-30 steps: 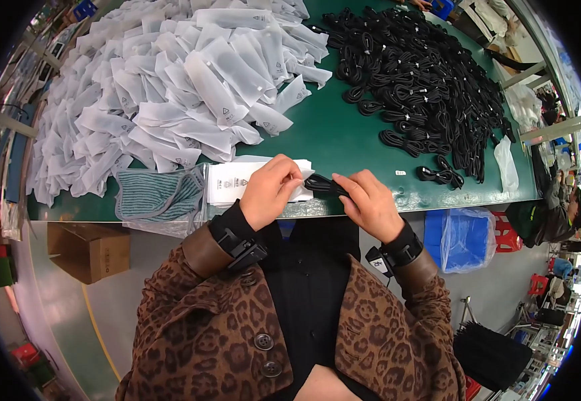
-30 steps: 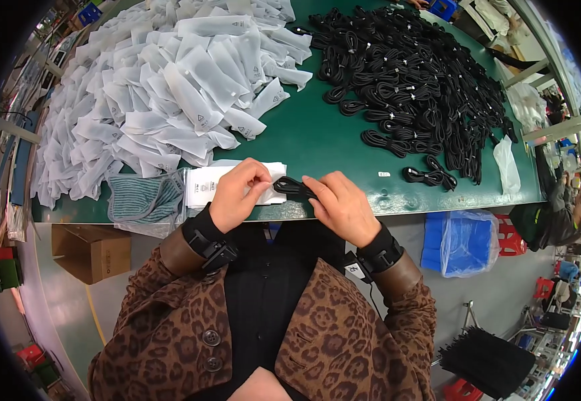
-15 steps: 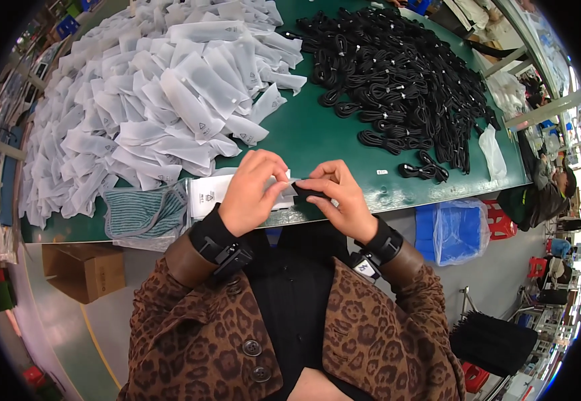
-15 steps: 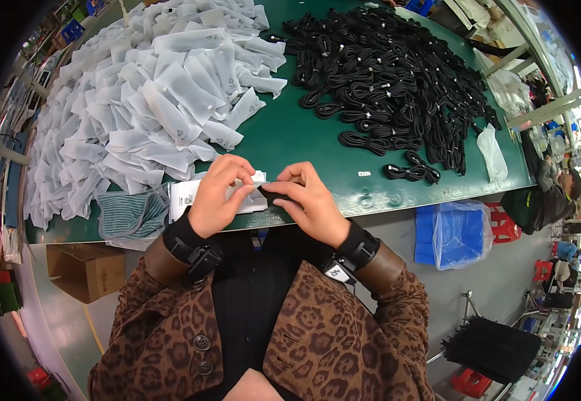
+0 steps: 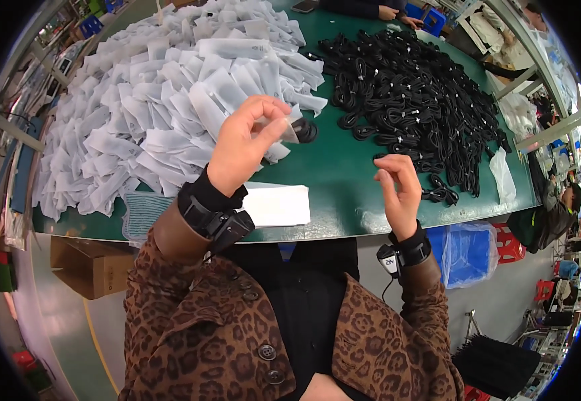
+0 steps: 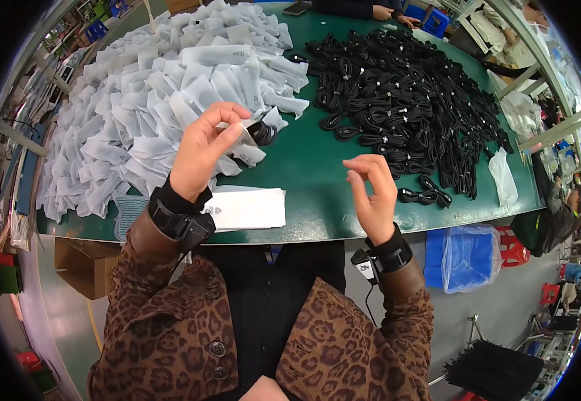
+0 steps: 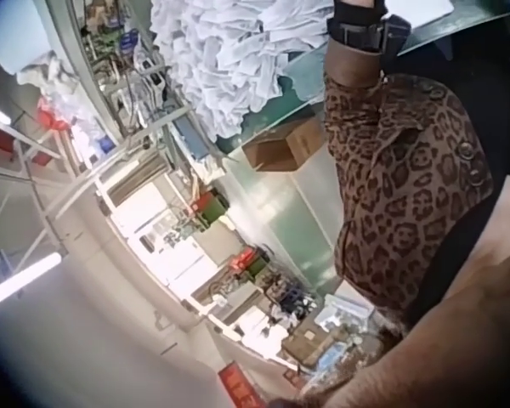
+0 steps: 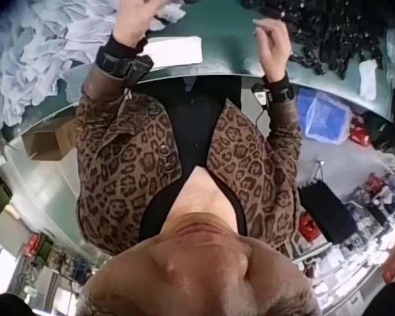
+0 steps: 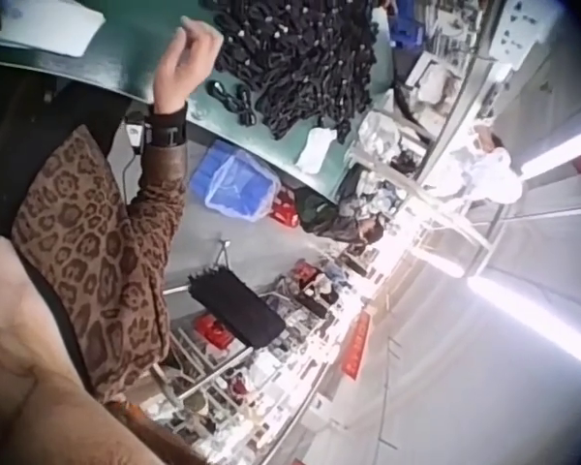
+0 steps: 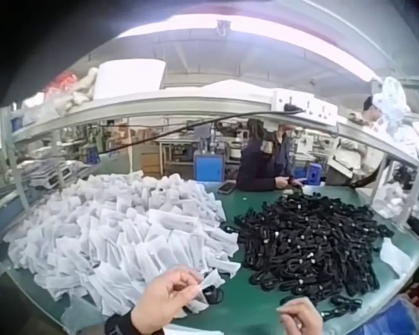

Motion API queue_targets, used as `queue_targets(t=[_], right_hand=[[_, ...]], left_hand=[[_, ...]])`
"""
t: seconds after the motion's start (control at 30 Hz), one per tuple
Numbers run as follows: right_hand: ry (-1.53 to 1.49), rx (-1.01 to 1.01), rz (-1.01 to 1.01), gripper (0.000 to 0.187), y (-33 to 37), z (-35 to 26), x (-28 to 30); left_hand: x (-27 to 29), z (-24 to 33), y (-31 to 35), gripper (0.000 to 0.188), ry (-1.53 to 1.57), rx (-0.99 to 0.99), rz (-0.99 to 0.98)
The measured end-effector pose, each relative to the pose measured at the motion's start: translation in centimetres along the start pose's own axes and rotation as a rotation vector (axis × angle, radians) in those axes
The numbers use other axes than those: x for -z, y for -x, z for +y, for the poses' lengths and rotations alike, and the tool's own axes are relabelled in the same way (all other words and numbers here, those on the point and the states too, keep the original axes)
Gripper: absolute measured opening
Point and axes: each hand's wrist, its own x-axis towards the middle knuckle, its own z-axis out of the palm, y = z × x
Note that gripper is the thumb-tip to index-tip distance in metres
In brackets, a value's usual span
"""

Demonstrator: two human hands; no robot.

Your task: The person packages black cables by hand, picking up a cable from a pile, sliding it into a white plastic sleeve, and placing the packaged item onto a separate stack.

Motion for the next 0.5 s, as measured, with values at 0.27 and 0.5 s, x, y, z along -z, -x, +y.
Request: queue_targets(t=[0.27, 0.5], right_hand=[[-0.012, 0.269, -0.082, 0.031, -3.2, -5.4, -3.0], [0.163, 0.477, -0.045, 0.032, -3.9, -4.1, -4.4]], left_hand=[[-3.4, 0.2, 0.0, 0.028, 0.646, 0.480, -0.244], [-4.0, -0.7, 0.2, 0.026, 0.710, 0.584, -0.257]])
